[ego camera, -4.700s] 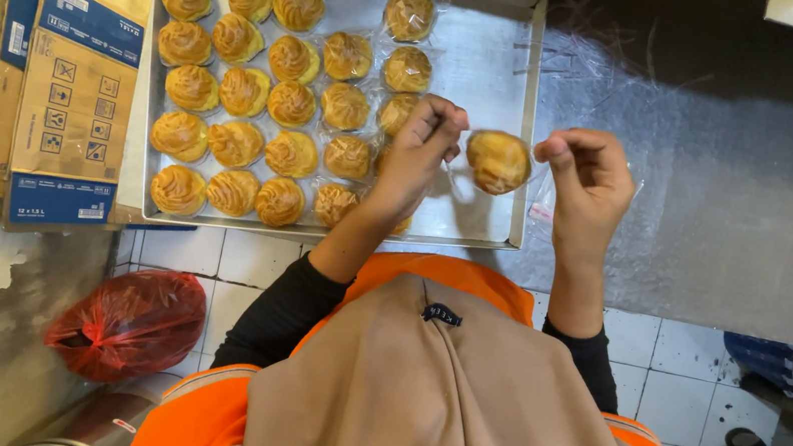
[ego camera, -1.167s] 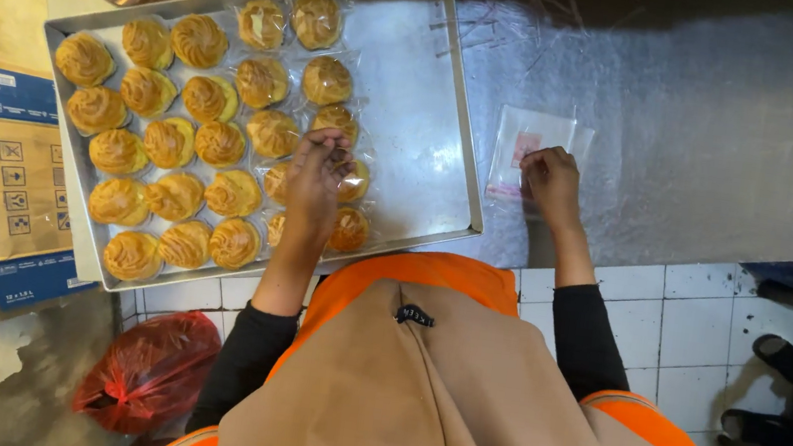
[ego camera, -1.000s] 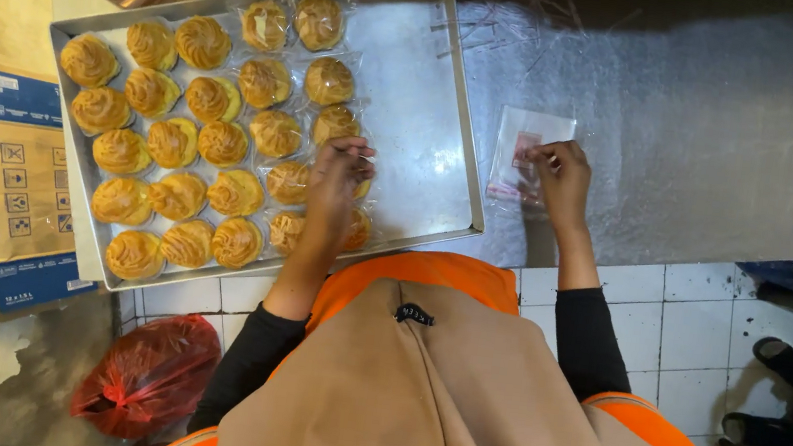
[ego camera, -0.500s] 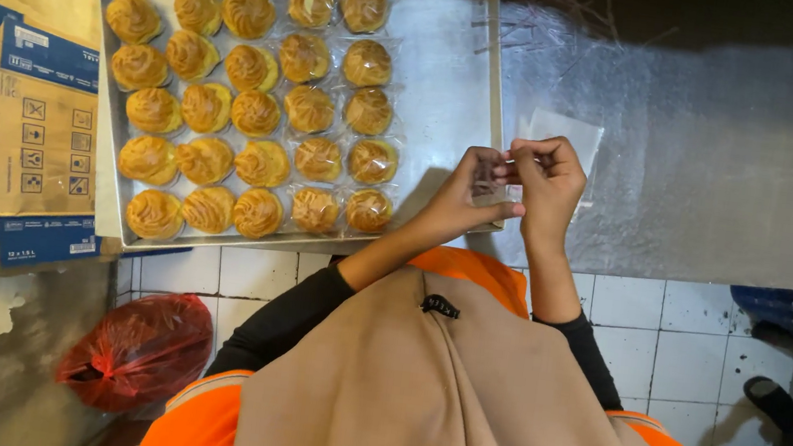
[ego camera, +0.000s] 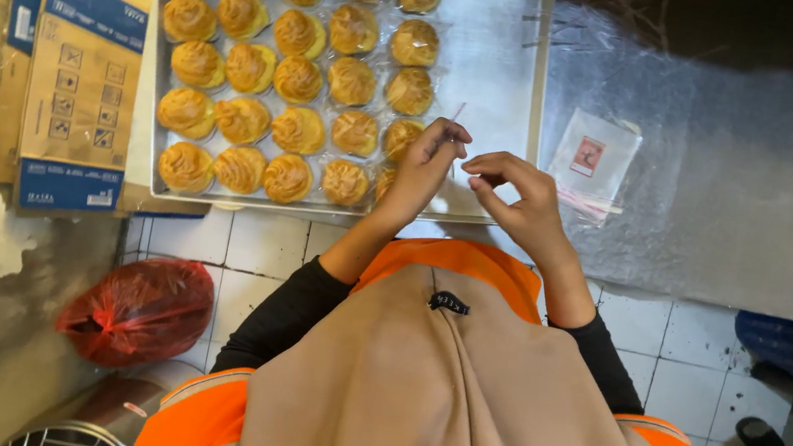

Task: Individually packaging pastries from a baking tray into small plastic bags.

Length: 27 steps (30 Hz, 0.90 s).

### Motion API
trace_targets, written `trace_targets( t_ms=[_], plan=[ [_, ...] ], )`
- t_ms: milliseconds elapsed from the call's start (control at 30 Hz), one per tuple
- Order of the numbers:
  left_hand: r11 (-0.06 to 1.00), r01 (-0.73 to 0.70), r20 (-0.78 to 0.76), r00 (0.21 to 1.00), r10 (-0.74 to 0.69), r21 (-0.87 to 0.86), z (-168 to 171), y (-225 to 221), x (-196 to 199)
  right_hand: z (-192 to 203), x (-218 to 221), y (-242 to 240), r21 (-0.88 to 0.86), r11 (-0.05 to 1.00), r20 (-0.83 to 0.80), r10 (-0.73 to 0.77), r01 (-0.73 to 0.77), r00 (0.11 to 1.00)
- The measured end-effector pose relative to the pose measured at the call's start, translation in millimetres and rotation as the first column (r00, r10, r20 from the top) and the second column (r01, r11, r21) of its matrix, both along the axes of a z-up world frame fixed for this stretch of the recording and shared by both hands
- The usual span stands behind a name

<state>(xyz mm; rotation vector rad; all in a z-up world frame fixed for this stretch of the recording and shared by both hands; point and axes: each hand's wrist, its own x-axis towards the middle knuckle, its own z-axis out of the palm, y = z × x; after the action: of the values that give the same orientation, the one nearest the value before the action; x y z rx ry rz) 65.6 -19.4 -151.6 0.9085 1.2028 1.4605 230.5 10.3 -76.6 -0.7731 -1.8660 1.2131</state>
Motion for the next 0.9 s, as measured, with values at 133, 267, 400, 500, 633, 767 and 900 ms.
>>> trace_targets(
  t_ms=[133, 267, 400, 500, 633, 767, 900],
  plan=[
    [1.000, 0.012, -0.128, 0.992, -0.014, -0.020, -11, -12, -18, 11, -19, -6, 0.048, 0.993, 0.098, 0.103, -0.108, 0.990],
    [1.000, 0.000, -0.097, 0.995, 0.002, 0.012, -27, -23, -38, 18, -36, -9, 0.080, 0.987, 0.109, 0.133, -0.142, 0.985],
    [0.997, -0.079, -0.121, 0.990, 0.079, 0.011, -23, -37, -52, 18, -44, -13, 0.080, 0.986, 0.106, 0.141, -0.149, 0.984],
    [0.987, -0.143, -0.267, 0.957, 0.118, -0.076, -12, -45, -58, 14, -52, -21, 0.134, 0.979, 0.112, 0.142, -0.157, 0.984],
    [0.947, -0.254, -0.423, 0.894, 0.152, -0.198, 26, -57, -62, 4, -60, -26, -0.025, 0.941, 0.055, 0.340, -0.339, 0.939],
    [0.945, -0.290, -0.584, 0.798, 0.150, -0.153, 5, -68, -77, -8, -76, -33, 0.003, 0.922, 0.058, 0.385, -0.386, 0.921],
    [0.953, -0.292, -0.667, 0.727, 0.163, -0.086, 7, -88, -87, 14, -101, -43, 0.074, 0.895, 0.127, 0.430, -0.441, 0.894]
  ],
)
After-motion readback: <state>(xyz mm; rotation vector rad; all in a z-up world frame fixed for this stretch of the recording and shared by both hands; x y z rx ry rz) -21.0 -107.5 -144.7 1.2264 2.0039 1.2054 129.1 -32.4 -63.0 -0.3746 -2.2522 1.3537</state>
